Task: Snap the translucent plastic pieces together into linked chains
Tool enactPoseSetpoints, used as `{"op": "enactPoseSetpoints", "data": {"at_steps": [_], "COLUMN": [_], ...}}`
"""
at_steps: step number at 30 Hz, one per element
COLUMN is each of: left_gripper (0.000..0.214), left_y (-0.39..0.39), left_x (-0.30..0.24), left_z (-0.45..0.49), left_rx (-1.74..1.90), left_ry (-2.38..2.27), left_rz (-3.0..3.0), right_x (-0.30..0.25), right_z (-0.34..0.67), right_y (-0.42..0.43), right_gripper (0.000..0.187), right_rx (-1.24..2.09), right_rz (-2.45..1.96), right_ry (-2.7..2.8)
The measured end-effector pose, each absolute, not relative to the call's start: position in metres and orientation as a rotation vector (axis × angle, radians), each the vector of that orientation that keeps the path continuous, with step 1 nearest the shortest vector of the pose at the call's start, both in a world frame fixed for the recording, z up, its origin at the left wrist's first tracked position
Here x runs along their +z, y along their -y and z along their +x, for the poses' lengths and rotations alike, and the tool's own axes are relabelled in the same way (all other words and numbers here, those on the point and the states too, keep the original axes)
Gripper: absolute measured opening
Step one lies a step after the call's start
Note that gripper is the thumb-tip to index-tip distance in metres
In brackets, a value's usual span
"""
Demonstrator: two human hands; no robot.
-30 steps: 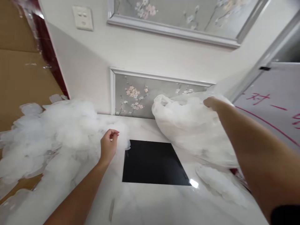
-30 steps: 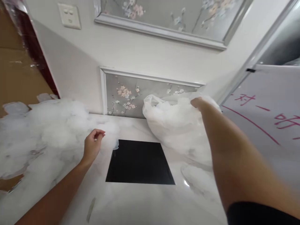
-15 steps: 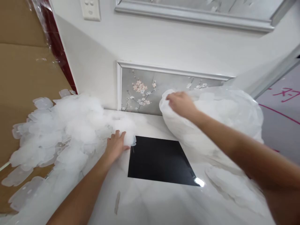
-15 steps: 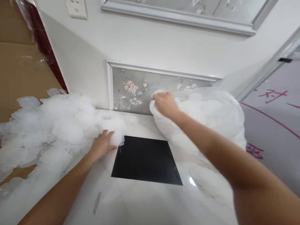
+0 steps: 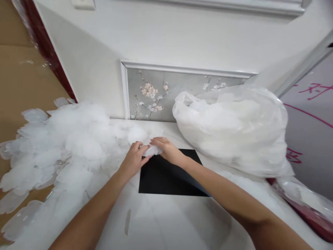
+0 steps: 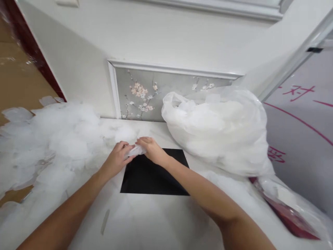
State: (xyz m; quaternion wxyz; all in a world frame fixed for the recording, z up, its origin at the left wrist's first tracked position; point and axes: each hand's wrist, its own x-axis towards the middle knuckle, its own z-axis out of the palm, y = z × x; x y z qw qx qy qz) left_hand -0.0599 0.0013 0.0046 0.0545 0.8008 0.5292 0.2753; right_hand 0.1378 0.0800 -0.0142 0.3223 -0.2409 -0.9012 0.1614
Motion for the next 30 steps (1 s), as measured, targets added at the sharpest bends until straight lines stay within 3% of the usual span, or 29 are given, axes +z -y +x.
{"op": "enactPoseSetpoints", "data": {"at_steps": [3,6,12,16,20,23,26,30], "left_gripper": [0.033,0.035,0.029,0.027,0.022,0.022,0.021,0.038], "left_y": [0.003,0.005,0.002,-0.001,-0.004,-0.004,-0.001,0.009], "left_x": [0.006,0.011,0.007,-0.004,-0.003,0.006,0.019,0.029], "left_z": [-0.054,-0.051,-0.046,-0.041,-0.039,-0.039,-0.037,-0.026], "left_rx": [0.522,0.396,0.620,0.625,0.767,0.931,0.976,0.844], "left_ry": [-1.440,-1.583,-1.659,-1.599,-1.625,-1.682,-1.610,-1.303], "left_rz": [2.531,2.589,2.484,2.340,2.233,2.050,1.749,1.485], "right_x": [-0.020,-0.033,-0.043,-0.042,-0.037,-0.030,-0.023,-0.017], "right_z": [0.188,0.218,0.221,0.213,0.214,0.225,0.241,0.258], "right_y": [-0.063,-0.046,-0.034,-0.037,-0.039,-0.036,-0.035,-0.038], "right_gripper": [0.058,0.054,0.023,0.029,0.012,0.009,0.019,0.028], "right_rx": [0.479,0.548,0.562,0.465,0.507,0.764,1.207,1.649], "right_rz": [-0.777,-0.925,-0.990,-0.983,-1.005,-1.030,-0.943,-0.780], "right_ry": [2.424,2.335,2.185,2.266,2.273,2.110,1.991,1.973]}}
